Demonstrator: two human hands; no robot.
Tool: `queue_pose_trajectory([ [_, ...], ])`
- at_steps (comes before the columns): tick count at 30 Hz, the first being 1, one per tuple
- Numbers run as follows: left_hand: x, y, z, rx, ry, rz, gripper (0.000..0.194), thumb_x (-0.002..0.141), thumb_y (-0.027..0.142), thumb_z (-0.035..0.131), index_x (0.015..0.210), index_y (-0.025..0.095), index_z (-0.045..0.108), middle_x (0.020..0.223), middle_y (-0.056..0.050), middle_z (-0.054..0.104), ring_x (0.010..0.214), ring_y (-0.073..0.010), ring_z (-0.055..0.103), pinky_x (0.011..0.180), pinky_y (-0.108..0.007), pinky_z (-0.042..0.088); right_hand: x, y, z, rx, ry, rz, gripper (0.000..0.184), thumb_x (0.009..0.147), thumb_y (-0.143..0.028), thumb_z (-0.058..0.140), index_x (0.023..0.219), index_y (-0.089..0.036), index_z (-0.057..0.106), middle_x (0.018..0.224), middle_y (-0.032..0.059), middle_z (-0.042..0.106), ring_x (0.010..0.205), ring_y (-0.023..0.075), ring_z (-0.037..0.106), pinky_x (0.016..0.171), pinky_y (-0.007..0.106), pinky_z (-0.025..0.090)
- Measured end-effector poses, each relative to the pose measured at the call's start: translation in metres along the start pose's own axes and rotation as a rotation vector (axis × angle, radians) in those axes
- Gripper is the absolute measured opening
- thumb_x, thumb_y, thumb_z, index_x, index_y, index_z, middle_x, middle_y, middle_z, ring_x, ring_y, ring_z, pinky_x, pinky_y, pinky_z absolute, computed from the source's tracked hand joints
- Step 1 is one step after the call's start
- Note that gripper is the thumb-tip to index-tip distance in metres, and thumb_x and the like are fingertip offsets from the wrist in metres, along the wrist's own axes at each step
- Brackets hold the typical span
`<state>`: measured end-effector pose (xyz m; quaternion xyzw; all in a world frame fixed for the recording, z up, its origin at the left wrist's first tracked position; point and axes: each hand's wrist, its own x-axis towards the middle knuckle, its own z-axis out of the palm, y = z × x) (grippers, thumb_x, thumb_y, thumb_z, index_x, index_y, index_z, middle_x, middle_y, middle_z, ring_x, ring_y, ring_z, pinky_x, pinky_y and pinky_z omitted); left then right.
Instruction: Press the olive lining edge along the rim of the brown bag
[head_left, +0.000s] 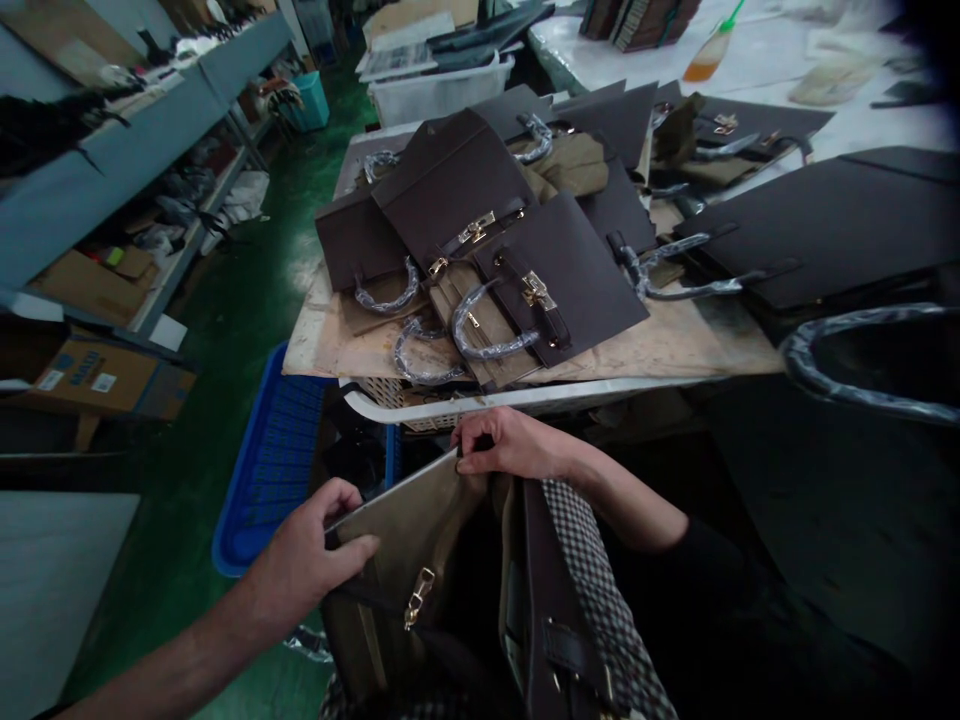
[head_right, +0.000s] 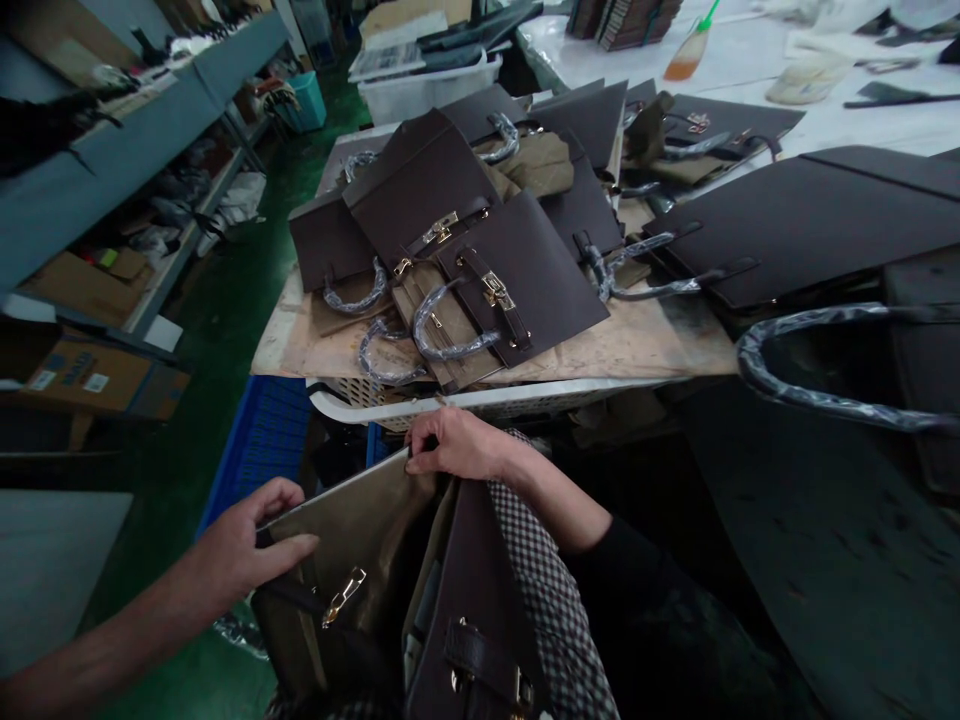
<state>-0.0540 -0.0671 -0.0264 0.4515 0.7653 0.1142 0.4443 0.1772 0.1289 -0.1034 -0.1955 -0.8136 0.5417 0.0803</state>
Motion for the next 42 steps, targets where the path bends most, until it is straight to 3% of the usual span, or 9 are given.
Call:
queue_pose_trajectory([
  [3, -0.014, 0.009, -0.009, 0.019, -0.032, -0.009, 0.029, 0.088, 0.051, 0.058, 0.100, 0.024, 0.056, 0.092, 0.002, 0.065, 0.086, -0.0191, 0.061, 0.073, -0.027, 0.046, -0.006, -0.017, -0.007, -0.145, -0.013, -0.059, 0.009, 0.080, -0.024, 0.072, 0.077, -0.017, 0.068, 0.104, 0.0042, 0.066, 0.092, 0.0177, 0.062, 0.084, 0.029, 0.046],
  [7, -0.025, 0.011, -0.012, -0.033, -0.056, -0.015, 0.030, 0.088, 0.054, 0.057, 0.101, 0.026, 0.061, 0.088, 0.003, 0.066, 0.084, -0.0186, 0.063, 0.072, -0.026, 0.048, -0.018, -0.050, -0.012, -0.260, -0.002, -0.204, 0.006, 0.080, -0.018, 0.070, 0.077, -0.018, 0.065, 0.117, 0.0063, 0.058, 0.110, 0.0218, 0.054, 0.094, 0.034, 0.041],
  [11, -0.022, 0.006, -0.010, -0.085, 0.087, 0.015, 0.028, 0.086, 0.048, 0.062, 0.102, 0.026, 0.059, 0.091, 0.002, 0.067, 0.085, -0.0190, 0.064, 0.074, -0.026, 0.050, -0.027, -0.065, -0.006, -0.119, -0.122, -0.241, 0.014, 0.075, -0.007, 0.063, 0.075, -0.018, 0.054, 0.098, 0.0027, 0.061, 0.085, 0.0148, 0.056, 0.076, 0.026, 0.042],
  [14, -0.023, 0.003, -0.010, -0.094, 0.210, 0.058, 0.031, 0.082, 0.046, 0.068, 0.103, 0.026, 0.057, 0.102, 0.000, 0.068, 0.099, -0.0211, 0.064, 0.086, -0.028, 0.050, -0.029, -0.066, -0.001, -0.169, -0.117, -0.098, 0.019, 0.069, -0.007, 0.059, 0.081, -0.020, 0.052, 0.074, -0.0032, 0.057, 0.065, 0.0122, 0.048, 0.062, 0.025, 0.035],
  [19, -0.031, 0.000, -0.009, -0.061, 0.244, 0.084, 0.028, 0.086, 0.051, 0.064, 0.100, 0.026, 0.059, 0.095, 0.001, 0.070, 0.093, -0.0194, 0.066, 0.082, -0.027, 0.051, -0.025, -0.068, 0.003, -0.194, -0.148, -0.048, 0.033, 0.080, -0.023, 0.065, 0.113, -0.023, 0.058, 0.080, -0.0021, 0.063, 0.066, 0.0138, 0.051, 0.063, 0.025, 0.033],
  [22, -0.034, -0.004, -0.005, -0.062, 0.284, 0.096, 0.026, 0.089, 0.050, 0.060, 0.100, 0.027, 0.062, 0.094, 0.002, 0.070, 0.091, -0.0182, 0.066, 0.081, -0.026, 0.050, -0.023, -0.064, 0.005, -0.142, -0.139, -0.001, 0.020, 0.087, -0.037, 0.065, 0.100, -0.022, 0.064, 0.075, -0.0025, 0.061, 0.066, 0.0131, 0.052, 0.062, 0.024, 0.032],
  [26, -0.033, -0.008, -0.002, -0.061, 0.327, 0.119, 0.025, 0.089, 0.049, 0.061, 0.098, 0.026, 0.065, 0.092, 0.003, 0.071, 0.088, -0.0175, 0.067, 0.078, -0.024, 0.050, -0.025, -0.055, 0.006, -0.109, -0.139, 0.017, 0.019, 0.090, -0.036, 0.063, 0.080, -0.020, 0.065, 0.063, -0.0050, 0.053, 0.060, 0.0101, 0.047, 0.058, 0.023, 0.029],
  [33, -0.026, 0.005, -0.013, 0.141, 0.308, 0.214, 0.020, 0.088, 0.047, 0.064, 0.093, 0.027, 0.067, 0.092, 0.003, 0.072, 0.085, -0.0176, 0.066, 0.079, -0.025, 0.048, -0.029, -0.057, 0.001, -0.060, -0.173, -0.020, 0.017, 0.088, -0.033, 0.066, 0.079, -0.019, 0.068, 0.060, -0.0063, 0.051, 0.058, 0.0091, 0.047, 0.058, 0.022, 0.031],
  [42, -0.020, 0.010, -0.019, 0.155, 0.282, 0.119, 0.026, 0.088, 0.052, 0.062, 0.092, 0.028, 0.069, 0.090, 0.003, 0.074, 0.083, -0.0188, 0.068, 0.076, -0.026, 0.048, -0.033, -0.056, 0.005, -0.076, -0.140, -0.039, 0.017, 0.090, -0.036, 0.064, 0.081, -0.022, 0.066, 0.062, -0.0056, 0.052, 0.059, 0.0104, 0.047, 0.060, 0.023, 0.031],
])
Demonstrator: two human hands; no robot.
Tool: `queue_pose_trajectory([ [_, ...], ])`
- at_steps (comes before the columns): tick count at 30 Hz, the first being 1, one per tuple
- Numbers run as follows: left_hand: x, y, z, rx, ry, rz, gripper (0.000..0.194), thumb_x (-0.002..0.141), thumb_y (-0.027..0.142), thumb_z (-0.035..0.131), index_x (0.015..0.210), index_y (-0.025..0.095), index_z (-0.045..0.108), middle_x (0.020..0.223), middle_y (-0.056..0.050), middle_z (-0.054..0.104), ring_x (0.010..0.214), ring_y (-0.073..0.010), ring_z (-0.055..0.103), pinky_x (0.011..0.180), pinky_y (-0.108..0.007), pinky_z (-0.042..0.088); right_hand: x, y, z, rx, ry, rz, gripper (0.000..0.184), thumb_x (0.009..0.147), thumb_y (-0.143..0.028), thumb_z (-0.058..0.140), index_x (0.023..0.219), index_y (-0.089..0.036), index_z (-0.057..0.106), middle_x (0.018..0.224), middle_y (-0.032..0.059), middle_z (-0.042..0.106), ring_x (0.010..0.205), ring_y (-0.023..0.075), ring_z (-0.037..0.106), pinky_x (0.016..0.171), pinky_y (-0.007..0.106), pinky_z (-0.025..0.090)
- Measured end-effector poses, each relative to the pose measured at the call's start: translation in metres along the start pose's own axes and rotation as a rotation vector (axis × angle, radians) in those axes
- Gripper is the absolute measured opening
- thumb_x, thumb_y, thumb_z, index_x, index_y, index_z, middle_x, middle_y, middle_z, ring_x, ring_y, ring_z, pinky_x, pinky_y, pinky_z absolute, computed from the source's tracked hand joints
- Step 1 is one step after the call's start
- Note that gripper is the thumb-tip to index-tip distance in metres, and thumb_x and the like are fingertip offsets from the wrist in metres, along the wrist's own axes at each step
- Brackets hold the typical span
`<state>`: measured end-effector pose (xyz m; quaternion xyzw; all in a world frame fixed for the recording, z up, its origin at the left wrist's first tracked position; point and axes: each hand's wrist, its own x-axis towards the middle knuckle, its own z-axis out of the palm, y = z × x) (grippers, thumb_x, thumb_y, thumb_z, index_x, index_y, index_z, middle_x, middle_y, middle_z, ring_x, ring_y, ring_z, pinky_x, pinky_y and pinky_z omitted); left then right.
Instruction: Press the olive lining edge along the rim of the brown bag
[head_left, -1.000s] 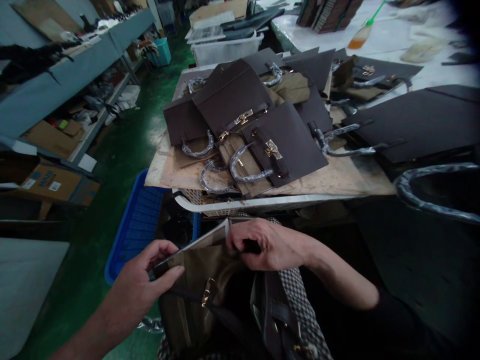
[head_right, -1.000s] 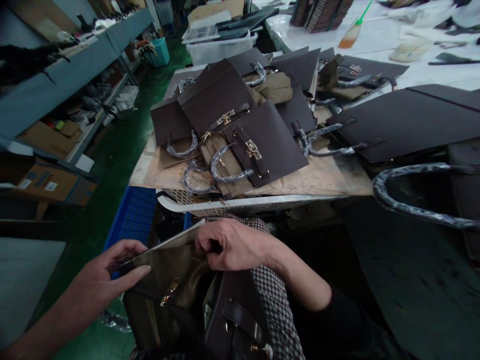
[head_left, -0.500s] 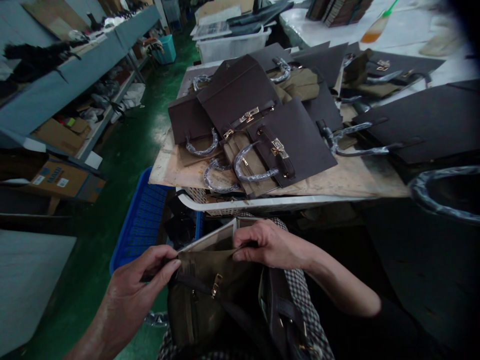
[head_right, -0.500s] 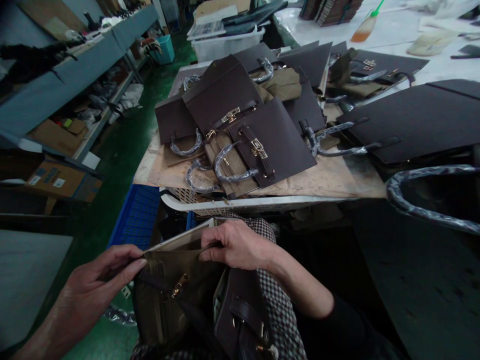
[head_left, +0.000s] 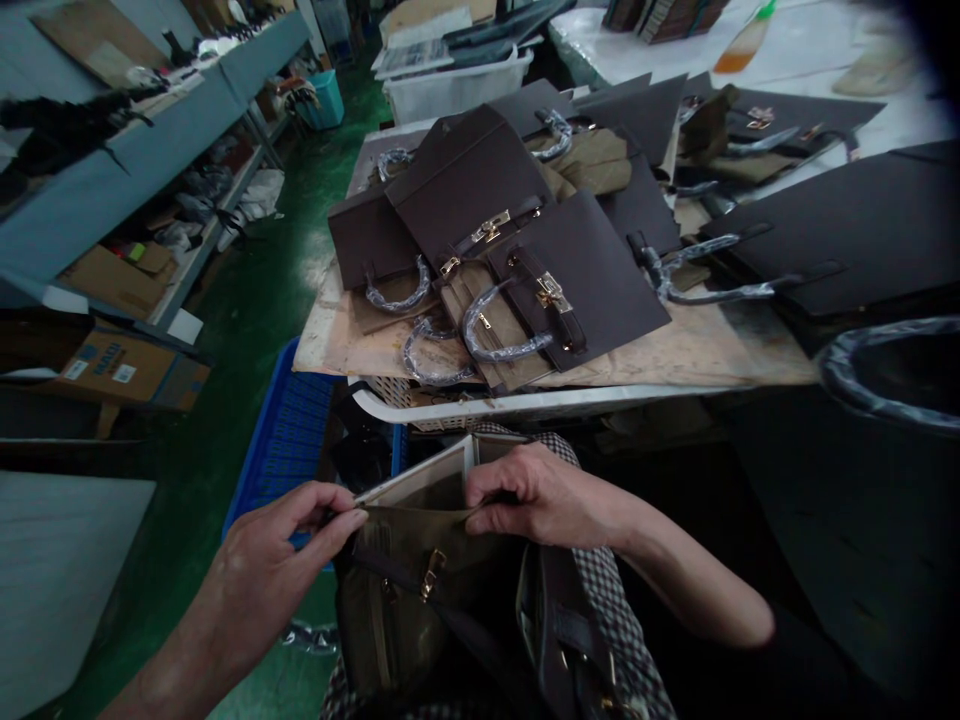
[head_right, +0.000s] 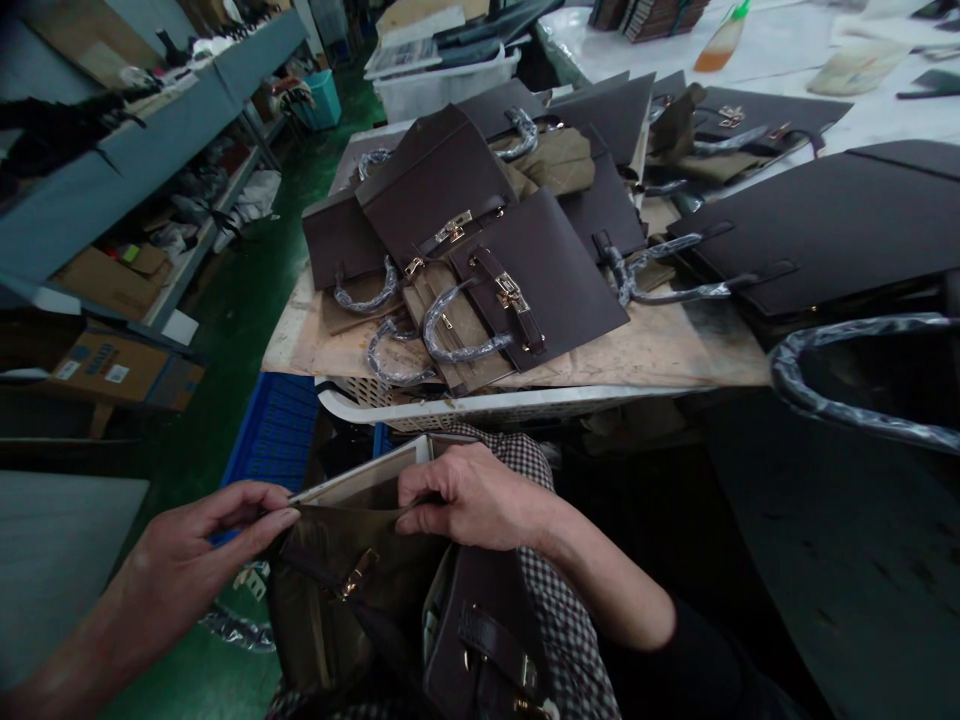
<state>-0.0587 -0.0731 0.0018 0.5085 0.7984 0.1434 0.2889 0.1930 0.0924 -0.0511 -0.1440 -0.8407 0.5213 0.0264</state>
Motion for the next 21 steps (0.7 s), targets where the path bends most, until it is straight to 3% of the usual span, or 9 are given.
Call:
queue_pose_trajectory([
  [7, -0.002, -0.002, 0.007, -0.021, 0.008, 0.060, 0.020, 0.090, 0.044, 0.060, 0.088, 0.025, 0.067, 0.091, 0.002, 0.071, 0.084, -0.0174, 0.064, 0.078, -0.026, 0.046, -0.001, -0.002, 0.003, -0.047, 0.007, -0.002, 0.019, 0.091, -0.036, 0.062, 0.080, -0.022, 0.064, 0.063, -0.0054, 0.053, 0.059, 0.0101, 0.047, 0.059, 0.023, 0.029],
  [13, -0.003, 0.002, 0.009, -0.148, -0.004, -0.011, 0.022, 0.086, 0.035, 0.062, 0.069, 0.021, 0.060, 0.086, 0.001, 0.068, 0.083, -0.0172, 0.062, 0.077, -0.025, 0.045, 0.003, -0.008, 0.007, -0.106, 0.008, 0.011, 0.019, 0.092, -0.035, 0.060, 0.078, -0.022, 0.063, 0.061, -0.0045, 0.053, 0.058, 0.0109, 0.047, 0.057, 0.025, 0.026],
  [21, 0.008, -0.006, 0.007, -0.213, -0.096, -0.100, 0.019, 0.079, 0.029, 0.064, 0.064, 0.019, 0.058, 0.083, 0.000, 0.064, 0.075, -0.0155, 0.059, 0.065, -0.024, 0.044, 0.007, -0.014, 0.011, -0.132, -0.001, 0.034, 0.016, 0.092, -0.033, 0.061, 0.080, -0.022, 0.064, 0.062, -0.0042, 0.054, 0.058, 0.0108, 0.046, 0.057, 0.026, 0.023],
])
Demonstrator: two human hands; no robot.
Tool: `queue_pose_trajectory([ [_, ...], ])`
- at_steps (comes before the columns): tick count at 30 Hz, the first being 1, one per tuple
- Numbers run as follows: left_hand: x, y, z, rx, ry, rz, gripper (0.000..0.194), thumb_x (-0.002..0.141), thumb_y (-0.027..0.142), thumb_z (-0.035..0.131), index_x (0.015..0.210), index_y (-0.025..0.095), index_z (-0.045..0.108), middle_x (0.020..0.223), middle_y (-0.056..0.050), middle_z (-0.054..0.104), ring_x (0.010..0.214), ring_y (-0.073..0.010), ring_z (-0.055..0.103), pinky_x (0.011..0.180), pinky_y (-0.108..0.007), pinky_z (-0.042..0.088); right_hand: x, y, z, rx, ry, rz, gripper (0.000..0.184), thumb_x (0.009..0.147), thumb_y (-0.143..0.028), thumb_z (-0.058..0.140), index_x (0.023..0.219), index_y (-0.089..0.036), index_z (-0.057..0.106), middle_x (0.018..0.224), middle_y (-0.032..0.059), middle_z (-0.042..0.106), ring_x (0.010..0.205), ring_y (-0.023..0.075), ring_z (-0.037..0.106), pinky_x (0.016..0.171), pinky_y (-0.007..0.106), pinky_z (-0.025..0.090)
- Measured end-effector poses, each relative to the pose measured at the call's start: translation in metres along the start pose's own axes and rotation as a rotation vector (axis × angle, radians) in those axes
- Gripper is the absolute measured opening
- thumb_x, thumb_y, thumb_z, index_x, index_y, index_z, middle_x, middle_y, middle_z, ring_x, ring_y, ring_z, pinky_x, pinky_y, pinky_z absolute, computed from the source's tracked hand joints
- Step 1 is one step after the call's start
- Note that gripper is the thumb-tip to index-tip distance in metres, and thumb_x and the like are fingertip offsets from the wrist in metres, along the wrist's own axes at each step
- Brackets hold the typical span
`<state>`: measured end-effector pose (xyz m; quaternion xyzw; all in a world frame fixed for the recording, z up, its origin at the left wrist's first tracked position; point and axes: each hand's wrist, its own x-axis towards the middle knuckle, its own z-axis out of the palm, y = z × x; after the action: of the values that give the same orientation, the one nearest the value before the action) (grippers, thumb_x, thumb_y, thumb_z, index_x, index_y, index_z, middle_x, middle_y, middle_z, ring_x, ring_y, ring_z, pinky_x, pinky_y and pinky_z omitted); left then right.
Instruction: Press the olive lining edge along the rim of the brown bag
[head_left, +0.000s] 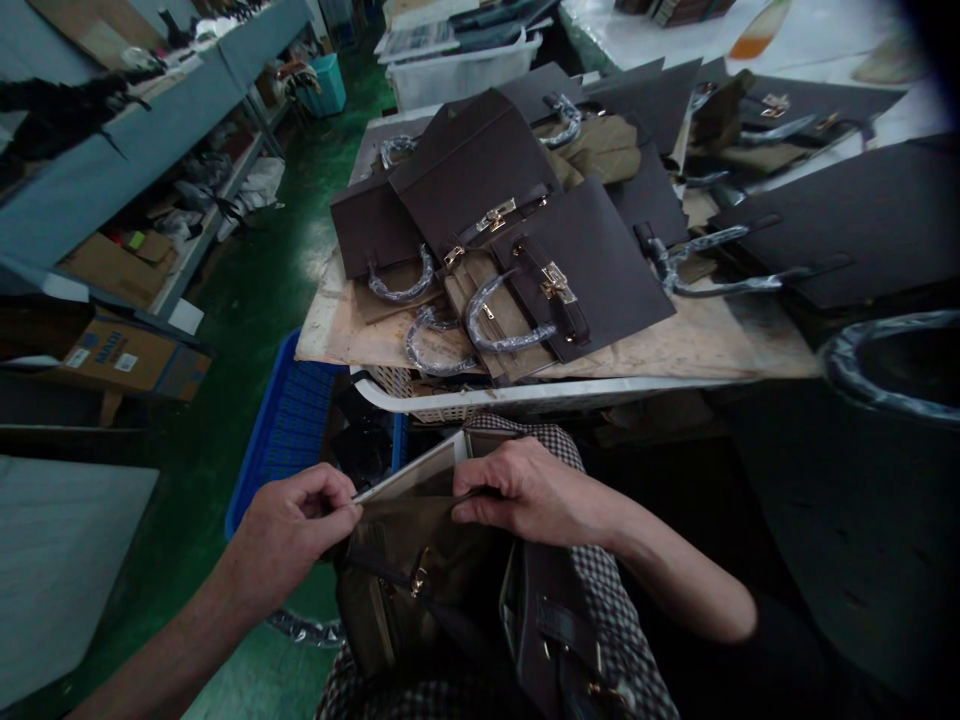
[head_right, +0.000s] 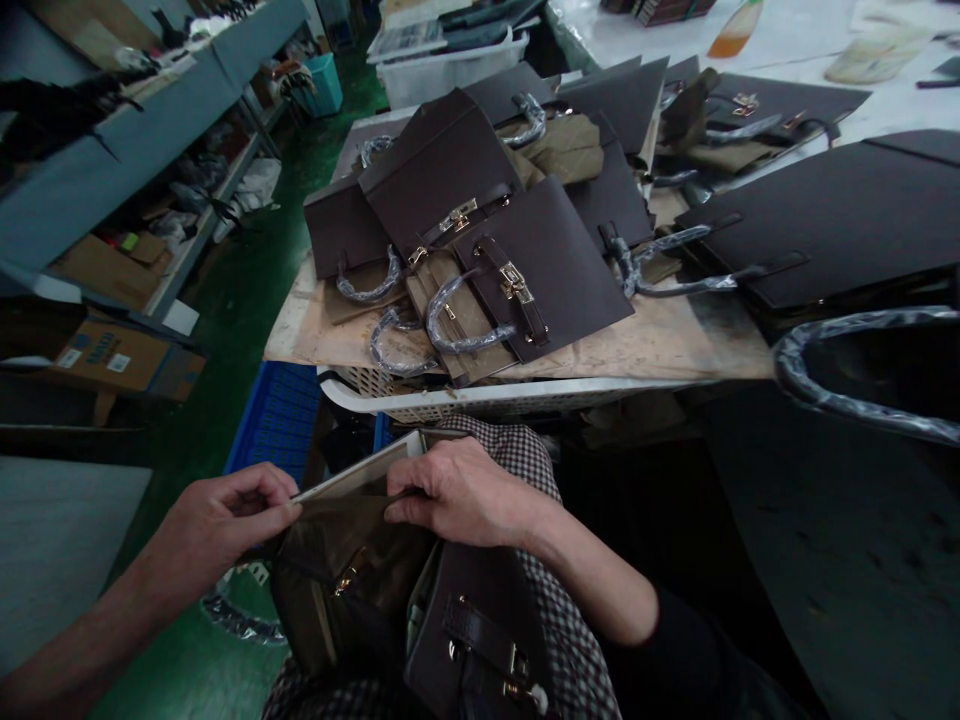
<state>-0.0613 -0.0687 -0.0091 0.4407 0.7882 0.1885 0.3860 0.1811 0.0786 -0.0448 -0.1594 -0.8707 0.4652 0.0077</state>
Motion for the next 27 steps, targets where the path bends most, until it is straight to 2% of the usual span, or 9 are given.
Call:
queue_pose_trajectory([
  [3, 0.005, -0.001, 0.000, -0.021, -0.020, -0.033, 0.019, 0.075, 0.027, 0.065, 0.061, 0.019, 0.055, 0.083, -0.001, 0.064, 0.078, -0.0167, 0.060, 0.065, -0.024, 0.044, 0.001, -0.002, 0.001, -0.014, -0.003, 0.015, 0.016, 0.092, -0.032, 0.061, 0.080, -0.022, 0.063, 0.061, -0.0041, 0.052, 0.058, 0.0104, 0.045, 0.057, 0.026, 0.022],
  [7, 0.007, -0.003, 0.004, -0.087, 0.020, -0.016, 0.026, 0.075, 0.027, 0.067, 0.058, 0.019, 0.049, 0.084, -0.001, 0.063, 0.081, -0.0170, 0.062, 0.070, -0.025, 0.047, 0.000, 0.000, -0.001, -0.015, 0.005, 0.026, 0.016, 0.092, -0.032, 0.061, 0.079, -0.022, 0.061, 0.061, -0.0045, 0.051, 0.057, 0.0103, 0.044, 0.057, 0.026, 0.022],
  [13, -0.001, -0.007, 0.008, -0.159, 0.014, 0.006, 0.028, 0.081, 0.040, 0.070, 0.067, 0.019, 0.059, 0.096, -0.004, 0.067, 0.089, -0.0181, 0.066, 0.080, -0.027, 0.052, -0.001, 0.008, -0.006, -0.025, 0.009, 0.081, 0.022, 0.092, -0.035, 0.060, 0.075, -0.021, 0.059, 0.059, -0.0054, 0.048, 0.059, 0.0103, 0.044, 0.058, 0.025, 0.024],
  [17, -0.003, -0.011, 0.012, -0.147, 0.066, 0.050, 0.027, 0.080, 0.040, 0.070, 0.068, 0.018, 0.061, 0.095, -0.004, 0.069, 0.087, -0.0178, 0.067, 0.076, -0.025, 0.054, 0.002, 0.011, -0.007, -0.020, 0.002, 0.131, 0.019, 0.092, -0.034, 0.060, 0.077, -0.022, 0.060, 0.062, -0.0056, 0.050, 0.061, 0.0101, 0.045, 0.058, 0.024, 0.023],
  [23, -0.006, -0.017, 0.026, -0.116, 0.242, 0.212, 0.023, 0.080, 0.032, 0.070, 0.065, 0.019, 0.058, 0.086, -0.002, 0.067, 0.078, -0.0146, 0.066, 0.069, -0.021, 0.052, 0.006, 0.012, -0.009, -0.025, 0.002, 0.179, 0.017, 0.091, -0.032, 0.060, 0.078, -0.022, 0.061, 0.064, -0.0050, 0.053, 0.064, 0.0109, 0.048, 0.059, 0.024, 0.022],
  [27, -0.002, -0.015, 0.028, -0.169, 0.192, 0.193, 0.025, 0.081, 0.031, 0.069, 0.066, 0.020, 0.052, 0.080, 0.001, 0.062, 0.072, -0.0122, 0.061, 0.064, -0.019, 0.050, 0.007, 0.014, -0.011, -0.081, 0.004, 0.202, 0.020, 0.090, -0.036, 0.061, 0.076, -0.021, 0.064, 0.067, -0.0037, 0.057, 0.066, 0.0117, 0.050, 0.059, 0.025, 0.023],
])
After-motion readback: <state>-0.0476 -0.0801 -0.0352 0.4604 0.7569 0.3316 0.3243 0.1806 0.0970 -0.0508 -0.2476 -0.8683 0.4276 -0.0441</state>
